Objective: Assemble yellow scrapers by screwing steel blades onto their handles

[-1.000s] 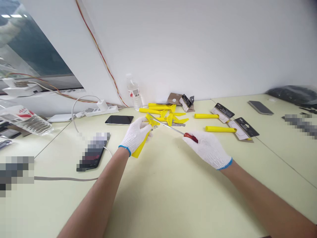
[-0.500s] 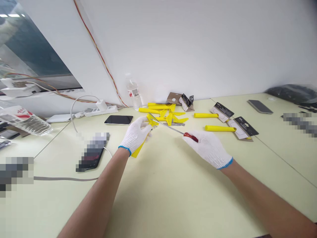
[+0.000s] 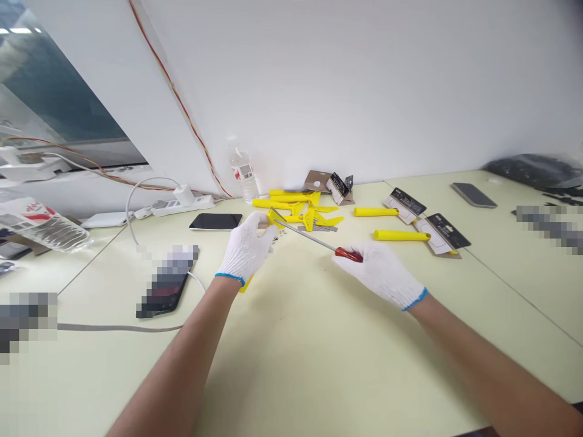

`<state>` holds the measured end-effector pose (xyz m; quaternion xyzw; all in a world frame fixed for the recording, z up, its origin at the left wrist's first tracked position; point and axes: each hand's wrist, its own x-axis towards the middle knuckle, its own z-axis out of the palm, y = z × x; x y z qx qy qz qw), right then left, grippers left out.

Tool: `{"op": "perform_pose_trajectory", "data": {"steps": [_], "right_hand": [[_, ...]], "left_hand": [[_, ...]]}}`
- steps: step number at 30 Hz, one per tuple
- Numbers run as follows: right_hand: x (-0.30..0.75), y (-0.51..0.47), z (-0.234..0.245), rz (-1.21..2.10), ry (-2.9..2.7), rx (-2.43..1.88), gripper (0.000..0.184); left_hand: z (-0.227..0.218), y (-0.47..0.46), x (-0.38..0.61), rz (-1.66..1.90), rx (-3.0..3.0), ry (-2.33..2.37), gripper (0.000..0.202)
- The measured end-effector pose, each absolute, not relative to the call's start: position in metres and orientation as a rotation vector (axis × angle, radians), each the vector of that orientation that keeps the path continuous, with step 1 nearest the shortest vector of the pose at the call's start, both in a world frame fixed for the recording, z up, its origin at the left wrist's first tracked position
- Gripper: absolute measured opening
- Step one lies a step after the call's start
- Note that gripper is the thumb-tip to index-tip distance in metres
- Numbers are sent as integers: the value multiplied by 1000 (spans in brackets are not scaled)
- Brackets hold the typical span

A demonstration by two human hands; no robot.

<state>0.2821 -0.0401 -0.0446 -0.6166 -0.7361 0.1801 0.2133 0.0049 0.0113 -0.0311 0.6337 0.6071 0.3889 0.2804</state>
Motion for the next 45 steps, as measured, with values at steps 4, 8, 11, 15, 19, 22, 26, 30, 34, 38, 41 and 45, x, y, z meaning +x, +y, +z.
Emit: {"op": "perform_pose_trajectory", "data": {"steps": [4, 8, 11, 15, 19, 22, 26, 30, 34, 38, 41, 45], "right_hand": [[281, -42, -48, 312, -2084, -1728, 48], [280, -43, -40, 486, -1962, -1733, 27], [281, -45, -36, 510, -1932, -1733, 25], [282, -47, -37, 276, -2007, -1664, 28], [283, -47, -33, 545, -1993, -1670, 40], [283, -46, -27, 1343, -1749, -1631, 45], [282, -45, -29, 1430, -1575, -1663, 38], [278, -45, -43, 635, -1827, -1694, 35], [275, -46, -47, 349, -1946, -1632, 35], [275, -47, -37, 730, -1890, -1648, 39], [276, -47, -34, 1172, -1740, -1749, 35], [276, -44, -46, 753, -1783, -1723, 32]], "left_hand": [[-29, 11, 5, 1046, 1728, 1663, 22], [-26, 10, 6, 1032, 1737, 1681, 21], [-26, 11, 3, 1053, 1848, 1706, 20], [-30, 15, -1, 970, 2054, 1816, 20], [-36, 19, -2, 912, 2169, 1868, 24], [-38, 20, -2, 882, 2191, 1920, 26], [-35, 19, -2, 860, 2200, 1955, 23], [-32, 17, 0, 843, 2200, 1996, 21], [-32, 17, 0, 858, 2186, 2007, 22], [-33, 18, 0, 867, 2172, 1975, 21], [-34, 19, -1, 872, 2181, 2005, 20], [-36, 20, -3, 872, 2193, 2011, 19]]}}
